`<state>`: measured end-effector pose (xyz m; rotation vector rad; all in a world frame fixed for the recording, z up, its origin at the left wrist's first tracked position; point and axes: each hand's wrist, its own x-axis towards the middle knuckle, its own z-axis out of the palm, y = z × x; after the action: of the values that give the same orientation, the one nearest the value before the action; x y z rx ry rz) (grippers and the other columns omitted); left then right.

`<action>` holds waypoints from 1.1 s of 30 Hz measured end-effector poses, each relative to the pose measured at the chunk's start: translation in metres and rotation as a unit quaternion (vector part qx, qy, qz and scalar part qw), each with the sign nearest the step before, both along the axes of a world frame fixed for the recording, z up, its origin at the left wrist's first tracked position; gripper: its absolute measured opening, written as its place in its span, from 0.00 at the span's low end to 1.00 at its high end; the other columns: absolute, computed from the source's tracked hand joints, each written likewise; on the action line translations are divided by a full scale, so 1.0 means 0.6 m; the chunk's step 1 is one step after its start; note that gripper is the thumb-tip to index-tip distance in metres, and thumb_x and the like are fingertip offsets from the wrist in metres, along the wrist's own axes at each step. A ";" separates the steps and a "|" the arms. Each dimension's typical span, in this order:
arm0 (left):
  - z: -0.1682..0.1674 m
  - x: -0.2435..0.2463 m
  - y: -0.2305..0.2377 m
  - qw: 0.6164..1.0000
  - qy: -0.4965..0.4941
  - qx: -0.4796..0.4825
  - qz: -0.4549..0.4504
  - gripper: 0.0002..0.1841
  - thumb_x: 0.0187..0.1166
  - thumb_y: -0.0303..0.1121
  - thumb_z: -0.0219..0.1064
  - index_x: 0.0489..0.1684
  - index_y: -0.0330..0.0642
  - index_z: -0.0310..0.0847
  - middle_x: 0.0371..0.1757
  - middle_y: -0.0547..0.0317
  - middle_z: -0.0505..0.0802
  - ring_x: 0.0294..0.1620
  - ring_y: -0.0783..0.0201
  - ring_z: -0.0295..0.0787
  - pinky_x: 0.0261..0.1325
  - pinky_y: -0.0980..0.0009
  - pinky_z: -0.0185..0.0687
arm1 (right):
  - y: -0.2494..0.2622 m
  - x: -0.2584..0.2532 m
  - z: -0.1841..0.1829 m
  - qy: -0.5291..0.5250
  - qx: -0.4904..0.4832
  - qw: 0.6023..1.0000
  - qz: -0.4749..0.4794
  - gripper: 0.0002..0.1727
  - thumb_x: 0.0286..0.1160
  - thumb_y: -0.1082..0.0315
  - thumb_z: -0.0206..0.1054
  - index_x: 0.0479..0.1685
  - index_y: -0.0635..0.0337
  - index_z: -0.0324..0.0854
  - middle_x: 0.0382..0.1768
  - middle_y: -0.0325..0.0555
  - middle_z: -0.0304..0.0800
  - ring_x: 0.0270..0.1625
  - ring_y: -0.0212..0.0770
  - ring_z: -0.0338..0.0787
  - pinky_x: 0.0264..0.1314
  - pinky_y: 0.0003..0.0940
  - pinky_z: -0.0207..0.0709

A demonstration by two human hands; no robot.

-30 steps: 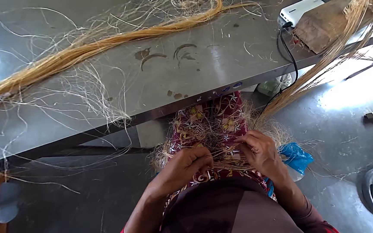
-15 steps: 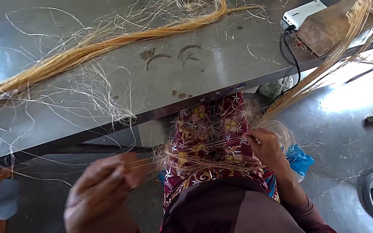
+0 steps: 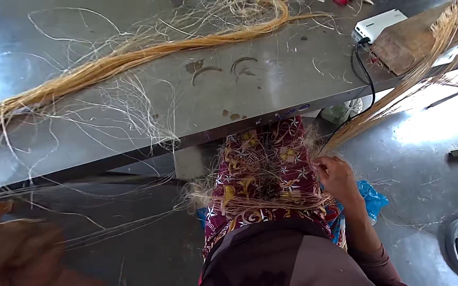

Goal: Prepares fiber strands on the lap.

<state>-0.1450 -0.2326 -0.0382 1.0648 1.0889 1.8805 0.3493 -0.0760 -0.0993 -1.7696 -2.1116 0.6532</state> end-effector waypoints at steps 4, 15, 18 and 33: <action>0.004 0.066 0.034 0.981 0.038 -0.030 -0.189 0.10 0.87 0.41 0.62 0.49 0.58 0.92 0.34 0.75 0.93 0.25 0.83 0.82 0.28 0.87 0.76 | -0.026 0.030 0.050 0.048 0.118 0.992 0.005 0.19 0.74 0.63 0.72 0.62 0.60 0.90 0.53 0.56 0.94 0.59 0.59 0.91 0.62 0.61 0.82; -0.004 0.333 0.095 0.908 0.262 -0.083 -0.317 0.14 0.91 0.34 0.54 0.42 0.40 0.86 0.24 0.76 0.80 0.24 0.93 0.68 0.30 0.95 0.64 | -0.083 -0.102 0.090 0.525 -0.278 0.777 0.210 0.18 0.90 0.66 0.54 0.63 0.66 0.85 0.25 0.24 0.84 0.23 0.14 0.76 0.26 0.12 0.71; -0.013 0.339 0.097 0.894 0.278 -0.090 -0.340 0.15 0.91 0.33 0.53 0.39 0.37 0.85 0.22 0.74 0.78 0.23 0.91 0.67 0.30 0.93 0.63 | -0.068 -0.118 0.071 0.605 -0.379 0.673 0.193 0.16 0.88 0.65 0.58 0.61 0.62 0.87 0.19 0.19 0.79 0.17 0.13 0.69 0.19 0.11 0.62; -0.072 0.237 0.065 0.837 0.386 -0.167 -0.350 0.19 0.90 0.41 0.55 0.32 0.39 0.84 0.20 0.71 0.80 0.21 0.91 0.69 0.28 0.92 0.65 | -0.021 -0.078 0.066 0.675 -0.220 0.701 0.059 0.11 0.82 0.65 0.65 0.35 0.52 0.93 0.19 0.28 0.86 0.21 0.18 0.79 0.28 0.15 0.74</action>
<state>-0.0027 -0.1938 -0.0816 1.7598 1.1487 0.6312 0.3023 -0.0884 -0.0596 -0.6653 -0.9828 1.8449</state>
